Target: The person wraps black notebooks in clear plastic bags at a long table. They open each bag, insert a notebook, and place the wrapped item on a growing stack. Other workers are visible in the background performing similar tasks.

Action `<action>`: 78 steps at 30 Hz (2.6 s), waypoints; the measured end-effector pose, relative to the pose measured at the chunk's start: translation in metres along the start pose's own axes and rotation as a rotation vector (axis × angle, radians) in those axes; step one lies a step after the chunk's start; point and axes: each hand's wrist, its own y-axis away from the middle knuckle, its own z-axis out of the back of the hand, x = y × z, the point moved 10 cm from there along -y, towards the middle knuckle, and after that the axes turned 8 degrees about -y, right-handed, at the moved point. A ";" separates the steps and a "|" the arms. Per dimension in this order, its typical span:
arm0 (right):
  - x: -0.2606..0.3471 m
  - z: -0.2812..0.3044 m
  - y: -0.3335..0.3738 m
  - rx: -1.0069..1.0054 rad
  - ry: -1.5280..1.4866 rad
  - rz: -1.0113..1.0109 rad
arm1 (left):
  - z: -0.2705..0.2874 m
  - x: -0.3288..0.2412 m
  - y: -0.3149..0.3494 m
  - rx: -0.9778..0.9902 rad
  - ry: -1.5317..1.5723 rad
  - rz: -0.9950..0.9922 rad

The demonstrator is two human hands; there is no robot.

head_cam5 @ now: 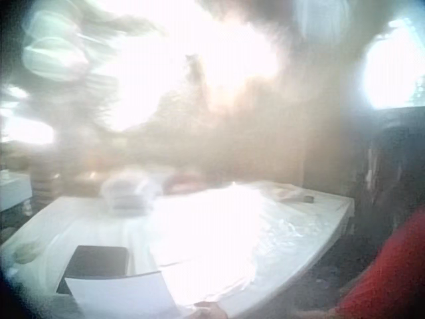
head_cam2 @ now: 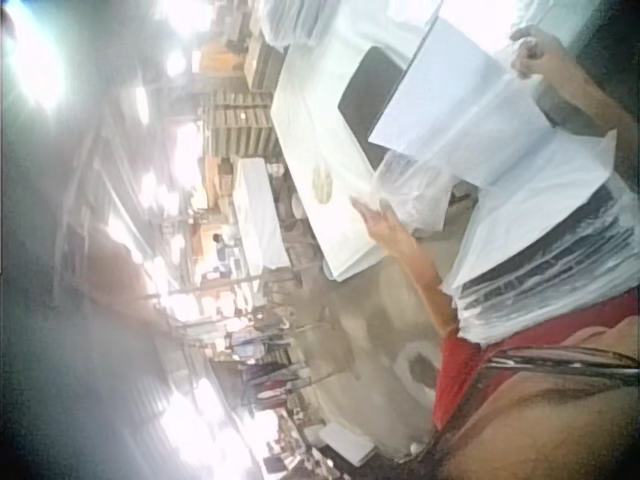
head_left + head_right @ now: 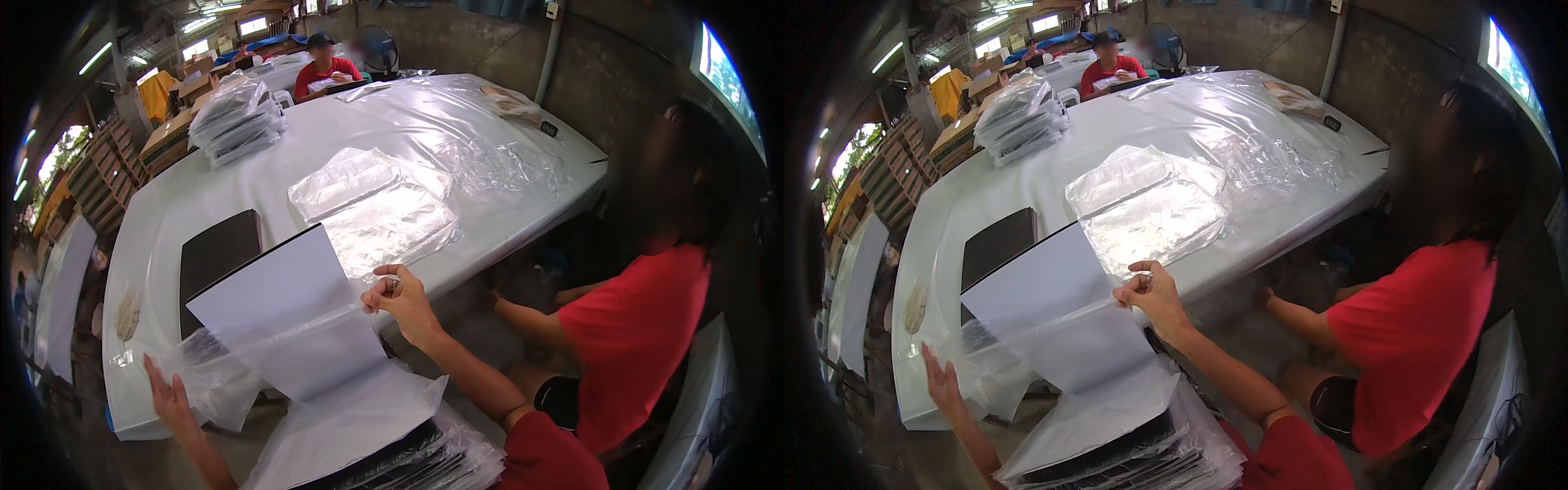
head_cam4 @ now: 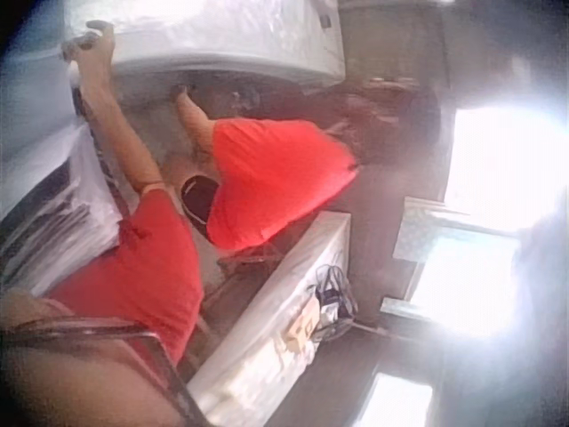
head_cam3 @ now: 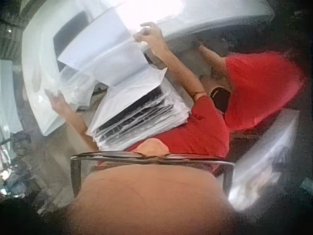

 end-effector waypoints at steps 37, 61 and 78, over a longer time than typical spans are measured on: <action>0.103 -0.149 0.015 0.699 0.806 0.468 | -0.198 -0.206 0.039 1.320 -0.078 -0.464; 0.087 -0.168 0.070 0.755 1.020 1.052 | -0.216 -0.114 0.083 1.155 1.008 0.526; 0.098 -0.145 0.039 0.730 0.434 0.329 | -0.220 -0.013 0.073 0.976 0.051 0.140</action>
